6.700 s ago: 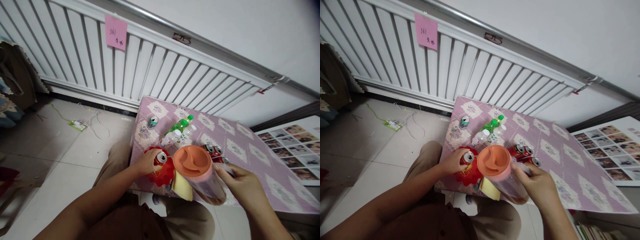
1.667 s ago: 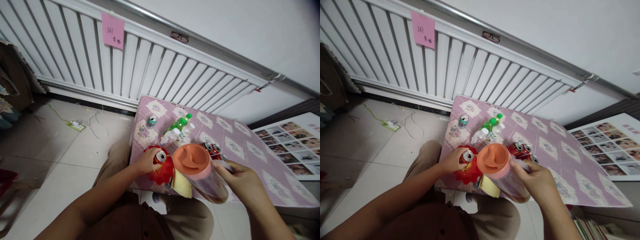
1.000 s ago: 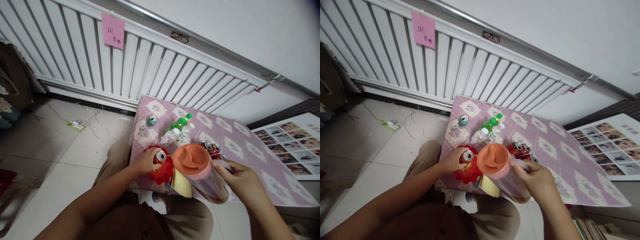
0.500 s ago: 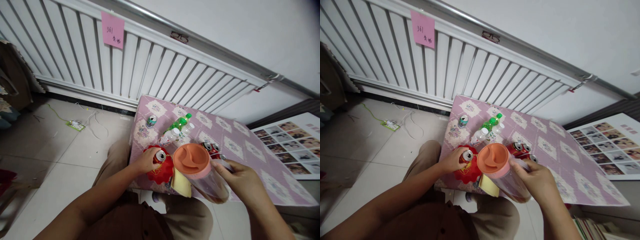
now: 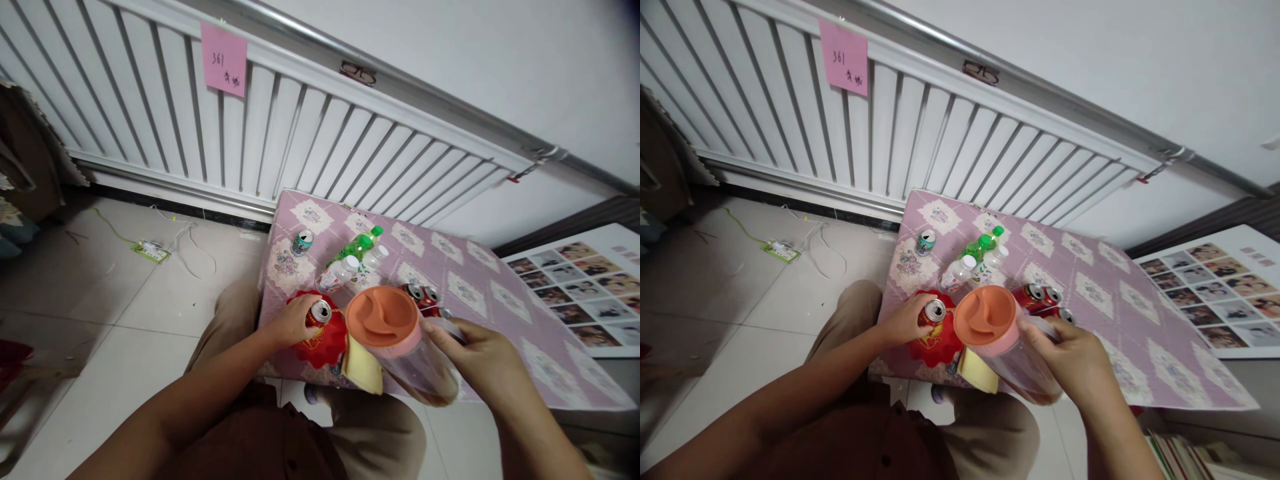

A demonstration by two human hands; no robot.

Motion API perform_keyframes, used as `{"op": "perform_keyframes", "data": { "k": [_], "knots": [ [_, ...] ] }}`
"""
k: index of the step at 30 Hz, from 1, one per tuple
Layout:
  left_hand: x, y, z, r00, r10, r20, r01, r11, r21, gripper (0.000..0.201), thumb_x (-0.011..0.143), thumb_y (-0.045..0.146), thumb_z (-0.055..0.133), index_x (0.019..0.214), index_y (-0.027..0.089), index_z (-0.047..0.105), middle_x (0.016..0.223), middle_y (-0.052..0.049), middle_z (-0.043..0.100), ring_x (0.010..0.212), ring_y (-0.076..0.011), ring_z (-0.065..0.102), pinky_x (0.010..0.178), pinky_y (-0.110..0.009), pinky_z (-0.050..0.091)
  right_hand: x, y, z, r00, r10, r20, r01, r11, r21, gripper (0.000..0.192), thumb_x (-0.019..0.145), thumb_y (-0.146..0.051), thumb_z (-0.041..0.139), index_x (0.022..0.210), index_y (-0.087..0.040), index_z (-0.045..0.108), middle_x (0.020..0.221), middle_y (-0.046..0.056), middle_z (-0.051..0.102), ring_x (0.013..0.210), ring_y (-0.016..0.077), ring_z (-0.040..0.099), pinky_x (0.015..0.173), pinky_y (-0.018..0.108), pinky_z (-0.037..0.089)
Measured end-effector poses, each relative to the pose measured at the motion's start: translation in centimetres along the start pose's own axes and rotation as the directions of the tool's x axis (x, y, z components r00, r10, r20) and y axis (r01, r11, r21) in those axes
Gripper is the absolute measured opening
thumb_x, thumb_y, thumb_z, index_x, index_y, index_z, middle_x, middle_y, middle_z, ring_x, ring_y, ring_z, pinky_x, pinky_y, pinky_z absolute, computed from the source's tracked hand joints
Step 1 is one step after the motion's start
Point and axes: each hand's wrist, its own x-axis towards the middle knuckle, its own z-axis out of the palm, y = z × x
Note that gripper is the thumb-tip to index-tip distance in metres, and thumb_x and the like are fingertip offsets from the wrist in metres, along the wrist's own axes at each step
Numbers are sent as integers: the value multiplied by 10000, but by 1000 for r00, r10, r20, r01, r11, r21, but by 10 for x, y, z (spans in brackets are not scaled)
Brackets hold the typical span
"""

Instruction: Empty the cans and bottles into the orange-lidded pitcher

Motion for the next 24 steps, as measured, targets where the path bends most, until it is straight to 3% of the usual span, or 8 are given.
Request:
{"op": "perform_keyframes", "data": {
  "k": [24],
  "knots": [
    [-1,2,0,1000,-13,0,13,1000,0,689,722,154,714,1372,200,488,1392,-126,579,1310,-297,544,1166,-472,415,2,-2,0,999,-34,17,34,999,-11,557,578,-690,649,719,-171,794,698,65,773,683,303,703,594,348,498]
  ]
}}
